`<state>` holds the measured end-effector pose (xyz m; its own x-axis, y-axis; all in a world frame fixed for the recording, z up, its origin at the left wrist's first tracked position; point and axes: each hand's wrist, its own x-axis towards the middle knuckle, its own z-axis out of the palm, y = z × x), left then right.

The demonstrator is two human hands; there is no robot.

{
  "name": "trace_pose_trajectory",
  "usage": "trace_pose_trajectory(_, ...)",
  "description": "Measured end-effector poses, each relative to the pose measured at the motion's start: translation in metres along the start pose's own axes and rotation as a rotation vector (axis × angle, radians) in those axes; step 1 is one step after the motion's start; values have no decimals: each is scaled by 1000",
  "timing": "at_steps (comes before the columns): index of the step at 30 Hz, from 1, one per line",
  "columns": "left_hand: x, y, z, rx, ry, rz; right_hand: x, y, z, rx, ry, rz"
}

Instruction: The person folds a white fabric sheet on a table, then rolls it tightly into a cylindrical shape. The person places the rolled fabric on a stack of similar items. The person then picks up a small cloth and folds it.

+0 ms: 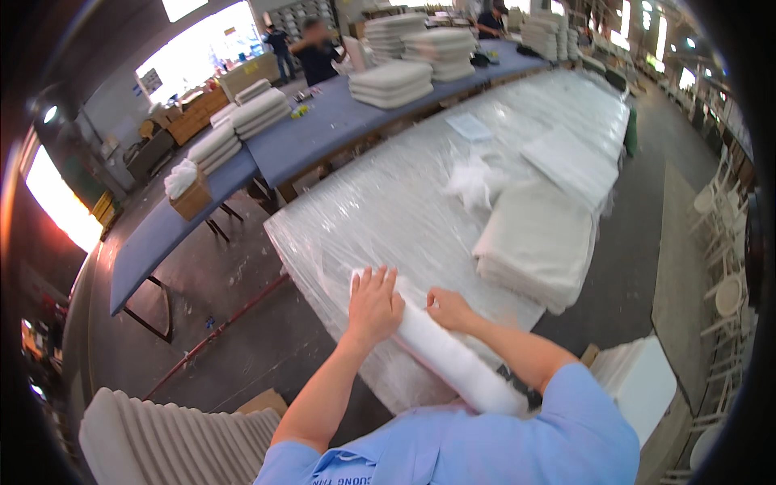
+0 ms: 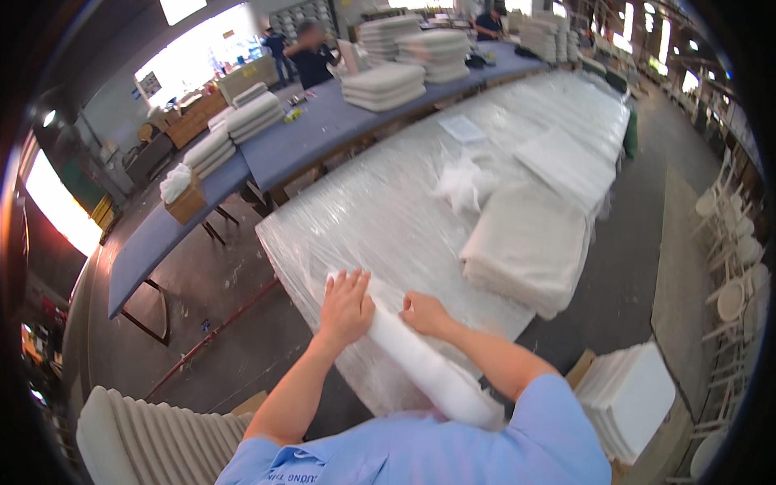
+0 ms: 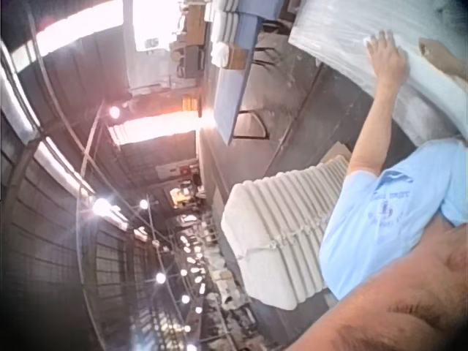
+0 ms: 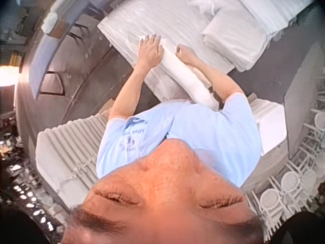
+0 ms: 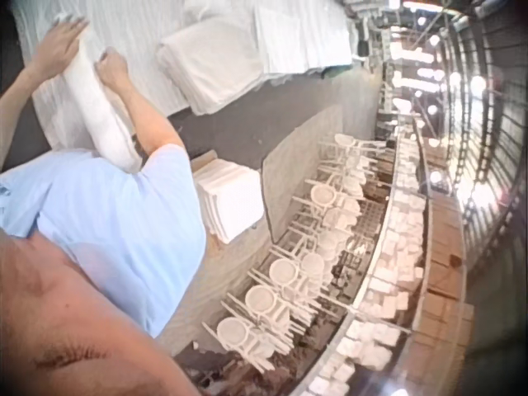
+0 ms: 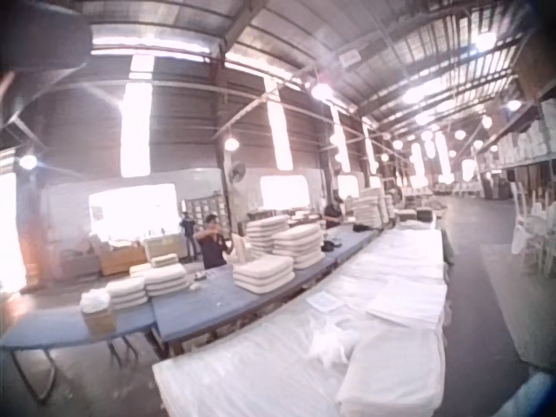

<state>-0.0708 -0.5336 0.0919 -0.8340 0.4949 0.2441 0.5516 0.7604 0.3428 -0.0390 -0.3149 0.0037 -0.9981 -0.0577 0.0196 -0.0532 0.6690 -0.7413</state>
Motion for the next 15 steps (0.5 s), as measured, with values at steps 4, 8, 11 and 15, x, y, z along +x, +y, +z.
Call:
trace_pose_trajectory(4, -5, -6, -8, -90, -15, -24, 25, -26, 4, 333, -71, 331)
trace_pose_trajectory(8, -40, -27, 22, -639, 599, -225, 23, 1, 19, 342, -119, 307)
trace_pose_trajectory(11, -101, -31, 66, -1185, 311, -832, 12, -1, 23, 360, -165, 361)
trace_pose_trajectory(15, -126, 18, 101, -1470, -494, -1102, -1, -17, 29, 417, -243, 469)
